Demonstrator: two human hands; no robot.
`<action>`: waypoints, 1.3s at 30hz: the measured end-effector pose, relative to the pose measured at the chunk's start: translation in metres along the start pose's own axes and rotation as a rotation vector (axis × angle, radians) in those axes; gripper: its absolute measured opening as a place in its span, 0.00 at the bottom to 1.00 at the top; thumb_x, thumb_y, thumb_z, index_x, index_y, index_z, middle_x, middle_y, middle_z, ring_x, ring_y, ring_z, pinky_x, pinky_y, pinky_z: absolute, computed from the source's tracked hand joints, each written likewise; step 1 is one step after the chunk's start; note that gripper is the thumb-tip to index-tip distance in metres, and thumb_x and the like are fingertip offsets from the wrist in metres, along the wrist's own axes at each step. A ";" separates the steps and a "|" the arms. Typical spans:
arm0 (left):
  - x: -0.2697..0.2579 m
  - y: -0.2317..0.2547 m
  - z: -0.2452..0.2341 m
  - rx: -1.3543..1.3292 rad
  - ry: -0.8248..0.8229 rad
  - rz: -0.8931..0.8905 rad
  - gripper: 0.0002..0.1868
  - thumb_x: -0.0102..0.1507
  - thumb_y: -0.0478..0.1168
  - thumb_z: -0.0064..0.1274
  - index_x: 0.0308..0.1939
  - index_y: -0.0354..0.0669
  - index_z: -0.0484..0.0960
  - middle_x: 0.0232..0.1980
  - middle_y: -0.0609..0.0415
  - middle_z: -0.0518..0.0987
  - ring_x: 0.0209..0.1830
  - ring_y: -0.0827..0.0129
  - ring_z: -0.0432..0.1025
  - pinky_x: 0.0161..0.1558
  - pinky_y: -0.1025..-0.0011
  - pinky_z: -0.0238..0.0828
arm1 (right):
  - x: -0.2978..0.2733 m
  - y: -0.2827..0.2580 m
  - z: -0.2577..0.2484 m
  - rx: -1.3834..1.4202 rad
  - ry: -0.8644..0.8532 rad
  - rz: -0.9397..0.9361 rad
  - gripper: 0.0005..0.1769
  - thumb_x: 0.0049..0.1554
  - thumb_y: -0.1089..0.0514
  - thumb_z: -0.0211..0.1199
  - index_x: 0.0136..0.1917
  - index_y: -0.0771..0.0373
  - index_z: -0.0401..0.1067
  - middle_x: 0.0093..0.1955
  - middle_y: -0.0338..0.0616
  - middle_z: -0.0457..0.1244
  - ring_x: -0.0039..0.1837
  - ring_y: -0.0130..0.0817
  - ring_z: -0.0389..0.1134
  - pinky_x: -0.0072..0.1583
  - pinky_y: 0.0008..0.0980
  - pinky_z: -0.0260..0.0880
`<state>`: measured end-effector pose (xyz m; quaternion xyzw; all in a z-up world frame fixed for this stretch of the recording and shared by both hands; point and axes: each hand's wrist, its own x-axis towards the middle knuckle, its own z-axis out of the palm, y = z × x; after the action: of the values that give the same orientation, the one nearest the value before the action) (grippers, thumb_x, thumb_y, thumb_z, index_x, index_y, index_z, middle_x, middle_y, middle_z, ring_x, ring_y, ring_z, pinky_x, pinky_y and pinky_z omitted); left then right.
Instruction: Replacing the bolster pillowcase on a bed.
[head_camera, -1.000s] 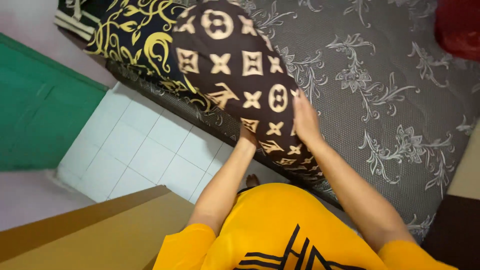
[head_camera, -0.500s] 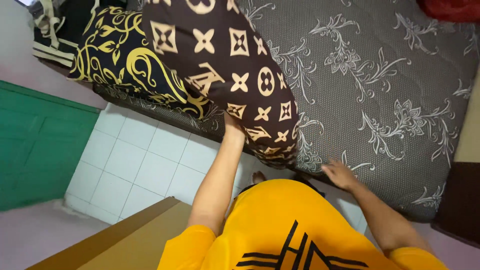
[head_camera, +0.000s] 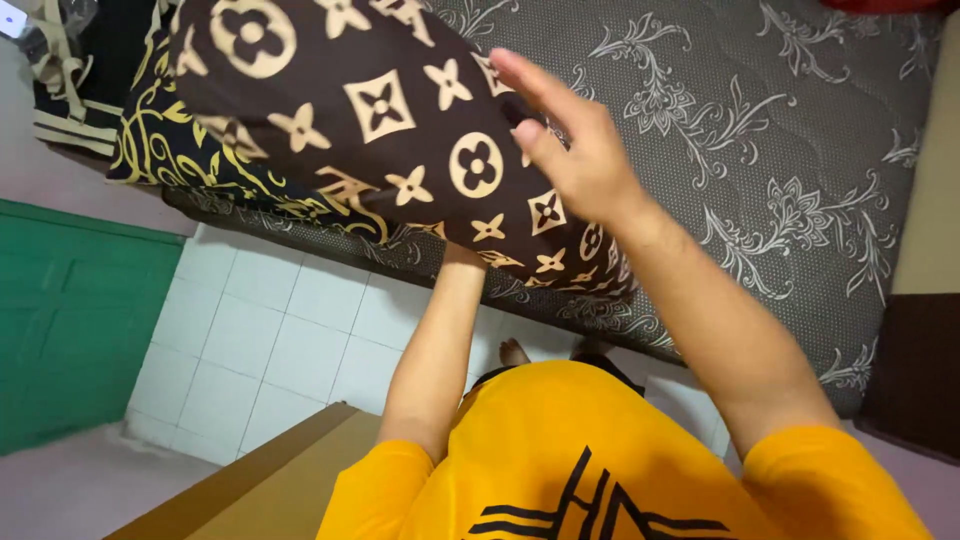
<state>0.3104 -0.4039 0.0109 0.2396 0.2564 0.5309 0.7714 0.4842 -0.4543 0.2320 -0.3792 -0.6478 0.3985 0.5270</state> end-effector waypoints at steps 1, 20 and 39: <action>0.000 0.003 0.006 0.050 -0.020 0.023 0.29 0.74 0.54 0.37 0.73 0.40 0.62 0.72 0.46 0.67 0.68 0.55 0.65 0.66 0.58 0.67 | -0.008 0.003 0.001 -0.003 0.000 -0.003 0.29 0.72 0.47 0.51 0.82 0.60 0.55 0.84 0.48 0.54 0.86 0.45 0.54 0.85 0.43 0.51; -0.022 0.043 0.064 1.043 -0.283 0.463 0.31 0.78 0.51 0.31 0.81 0.40 0.49 0.82 0.48 0.55 0.83 0.59 0.52 0.80 0.61 0.51 | -0.053 0.089 0.018 -0.250 0.167 0.353 0.38 0.67 0.37 0.40 0.83 0.56 0.49 0.86 0.51 0.43 0.86 0.45 0.43 0.82 0.43 0.39; 0.059 -0.061 -0.111 0.081 0.294 -0.076 0.31 0.73 0.55 0.32 0.66 0.32 0.71 0.62 0.38 0.76 0.60 0.49 0.70 0.61 0.54 0.69 | -0.099 0.213 -0.034 0.231 0.232 0.592 0.26 0.59 0.61 0.62 0.69 0.70 0.64 0.60 0.49 0.66 0.58 0.38 0.67 0.61 0.35 0.69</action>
<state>0.2986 -0.3576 -0.1205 0.1801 0.3967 0.5200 0.7347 0.5482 -0.4566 0.0037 -0.5314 -0.3958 0.5593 0.4981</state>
